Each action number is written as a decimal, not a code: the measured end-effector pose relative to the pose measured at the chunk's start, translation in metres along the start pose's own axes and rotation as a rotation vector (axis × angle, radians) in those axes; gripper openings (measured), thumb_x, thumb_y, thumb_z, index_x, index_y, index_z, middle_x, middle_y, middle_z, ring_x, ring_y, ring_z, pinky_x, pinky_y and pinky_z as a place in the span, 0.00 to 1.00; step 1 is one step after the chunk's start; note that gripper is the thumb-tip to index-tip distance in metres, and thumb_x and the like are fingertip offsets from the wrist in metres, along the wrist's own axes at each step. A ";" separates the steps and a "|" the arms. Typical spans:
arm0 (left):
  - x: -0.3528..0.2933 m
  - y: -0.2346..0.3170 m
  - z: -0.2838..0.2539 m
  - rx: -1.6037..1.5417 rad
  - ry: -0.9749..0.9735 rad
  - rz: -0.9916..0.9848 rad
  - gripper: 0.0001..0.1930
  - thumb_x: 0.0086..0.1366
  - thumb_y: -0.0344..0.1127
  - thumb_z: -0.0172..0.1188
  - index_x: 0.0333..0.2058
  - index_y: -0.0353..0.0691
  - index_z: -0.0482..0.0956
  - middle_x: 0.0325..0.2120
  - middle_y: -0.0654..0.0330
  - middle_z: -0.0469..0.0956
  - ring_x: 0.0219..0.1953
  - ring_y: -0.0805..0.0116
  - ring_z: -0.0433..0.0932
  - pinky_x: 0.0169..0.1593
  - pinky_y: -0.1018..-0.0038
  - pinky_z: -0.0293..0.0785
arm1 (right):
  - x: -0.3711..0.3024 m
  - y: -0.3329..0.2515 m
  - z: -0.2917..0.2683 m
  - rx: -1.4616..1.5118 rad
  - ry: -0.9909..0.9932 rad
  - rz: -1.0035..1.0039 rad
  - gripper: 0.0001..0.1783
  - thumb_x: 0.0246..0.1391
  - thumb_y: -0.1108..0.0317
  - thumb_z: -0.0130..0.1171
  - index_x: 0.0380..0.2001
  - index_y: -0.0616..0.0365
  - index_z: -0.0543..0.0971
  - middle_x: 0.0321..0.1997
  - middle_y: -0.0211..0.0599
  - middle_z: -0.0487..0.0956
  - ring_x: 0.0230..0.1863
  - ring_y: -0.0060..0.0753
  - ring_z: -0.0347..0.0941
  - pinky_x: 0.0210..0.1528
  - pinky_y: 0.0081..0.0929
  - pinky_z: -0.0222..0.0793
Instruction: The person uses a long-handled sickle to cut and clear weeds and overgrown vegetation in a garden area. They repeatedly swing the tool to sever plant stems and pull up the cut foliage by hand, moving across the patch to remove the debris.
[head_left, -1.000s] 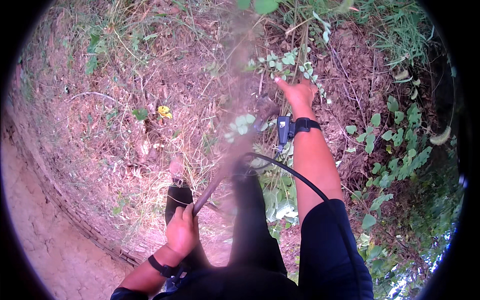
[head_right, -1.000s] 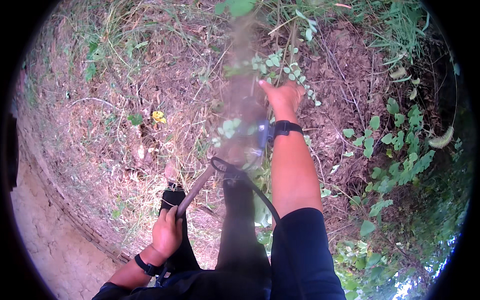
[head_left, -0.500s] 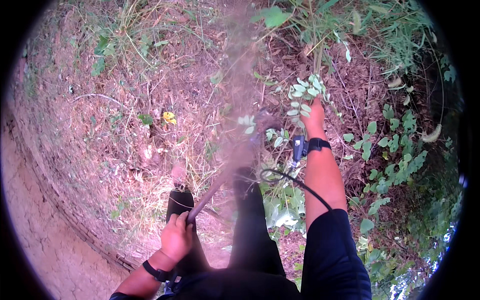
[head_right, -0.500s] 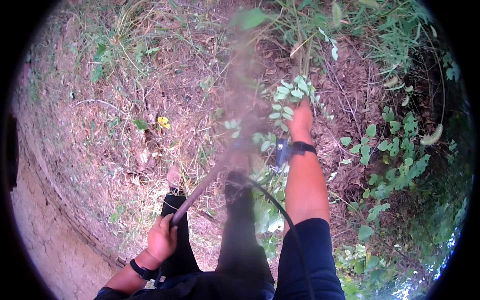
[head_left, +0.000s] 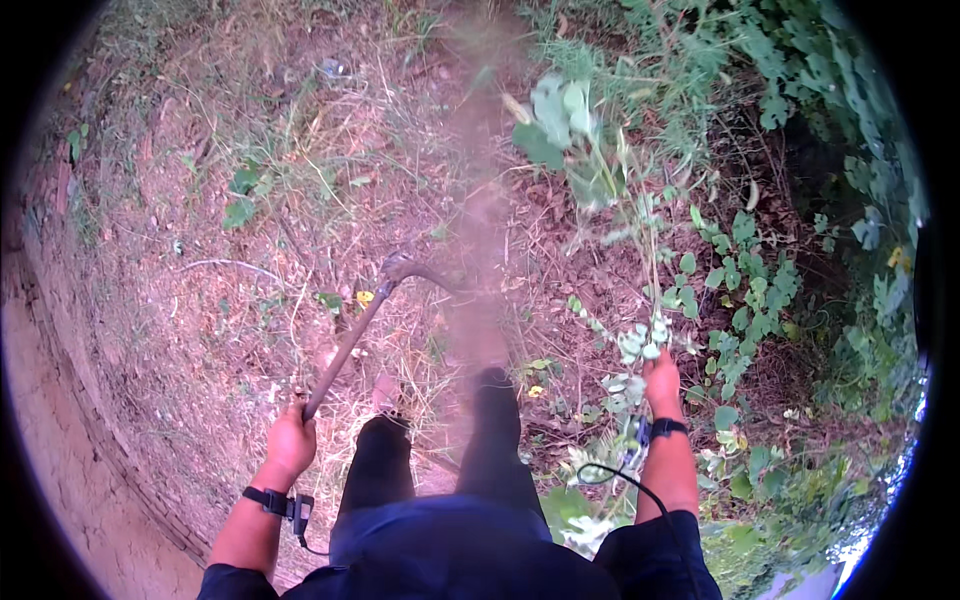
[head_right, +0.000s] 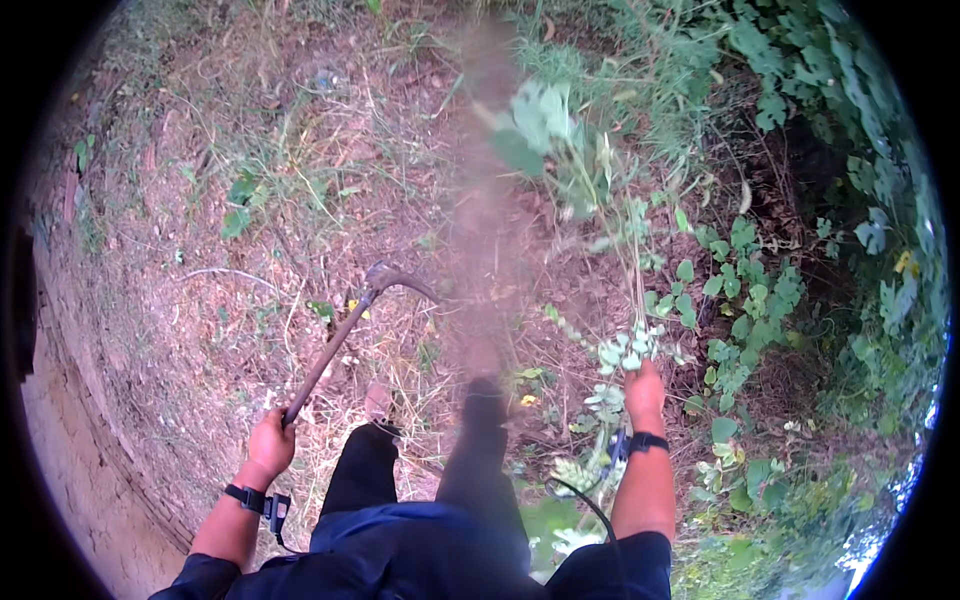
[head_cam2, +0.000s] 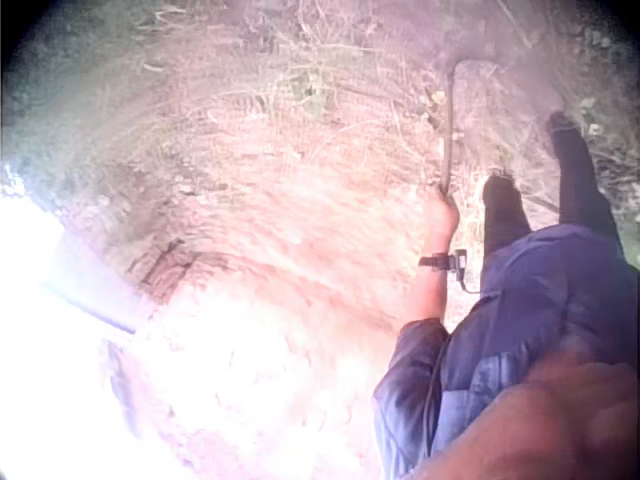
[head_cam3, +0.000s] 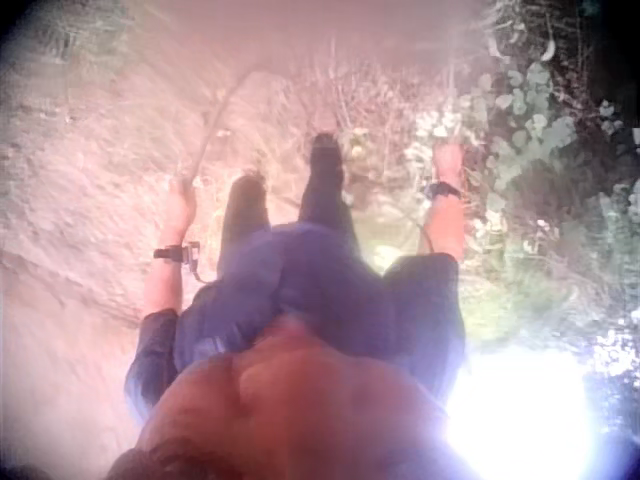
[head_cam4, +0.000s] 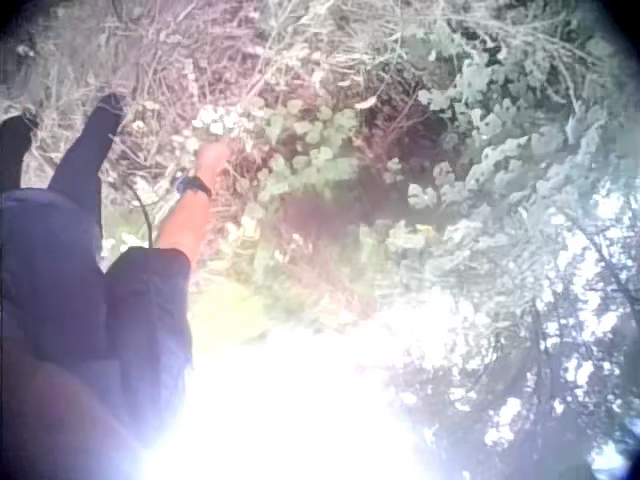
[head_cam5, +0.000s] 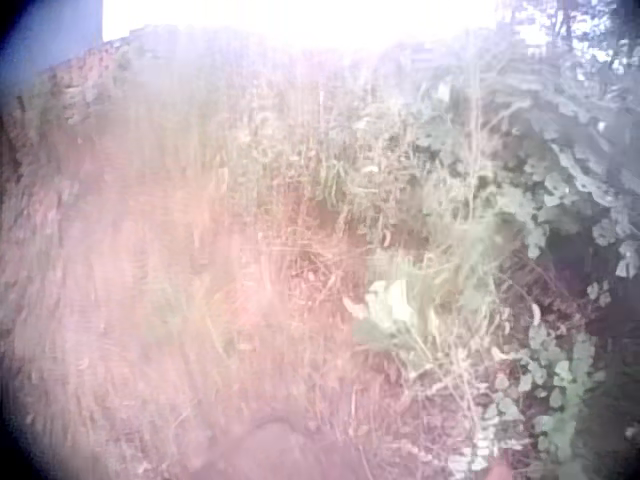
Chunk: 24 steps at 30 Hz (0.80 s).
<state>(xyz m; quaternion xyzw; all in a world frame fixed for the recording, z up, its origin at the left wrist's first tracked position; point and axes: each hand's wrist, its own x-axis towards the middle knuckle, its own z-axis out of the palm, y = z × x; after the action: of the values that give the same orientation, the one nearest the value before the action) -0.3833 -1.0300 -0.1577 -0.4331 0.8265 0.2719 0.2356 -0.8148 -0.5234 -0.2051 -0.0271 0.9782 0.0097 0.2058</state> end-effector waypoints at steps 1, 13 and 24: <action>-0.001 -0.015 -0.012 0.011 0.029 0.020 0.14 0.62 0.33 0.56 0.47 0.38 0.75 0.39 0.43 0.78 0.40 0.42 0.78 0.45 0.53 0.76 | -0.034 0.009 -0.008 0.002 0.030 -0.002 0.15 0.54 0.61 0.55 0.43 0.56 0.72 0.37 0.59 0.79 0.41 0.65 0.75 0.45 0.54 0.71; -0.078 -0.144 -0.100 0.078 0.012 -0.166 0.14 0.60 0.35 0.55 0.41 0.33 0.79 0.36 0.39 0.80 0.42 0.43 0.80 0.49 0.56 0.75 | -0.349 0.089 -0.006 0.063 -0.041 0.211 0.12 0.55 0.64 0.54 0.40 0.58 0.71 0.37 0.61 0.79 0.41 0.65 0.75 0.45 0.54 0.70; -0.180 -0.231 -0.018 -0.153 -0.100 -0.430 0.13 0.57 0.34 0.59 0.34 0.28 0.82 0.24 0.47 0.81 0.26 0.57 0.83 0.30 0.63 0.78 | -0.452 0.183 0.034 0.066 -0.118 0.505 0.22 0.57 0.61 0.52 0.53 0.57 0.71 0.44 0.60 0.79 0.46 0.62 0.76 0.50 0.53 0.71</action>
<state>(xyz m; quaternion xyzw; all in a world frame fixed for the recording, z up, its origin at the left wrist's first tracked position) -0.0983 -1.0463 -0.0887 -0.6018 0.6794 0.2986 0.2951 -0.3987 -0.3173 -0.0525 0.2253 0.9400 0.0302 0.2542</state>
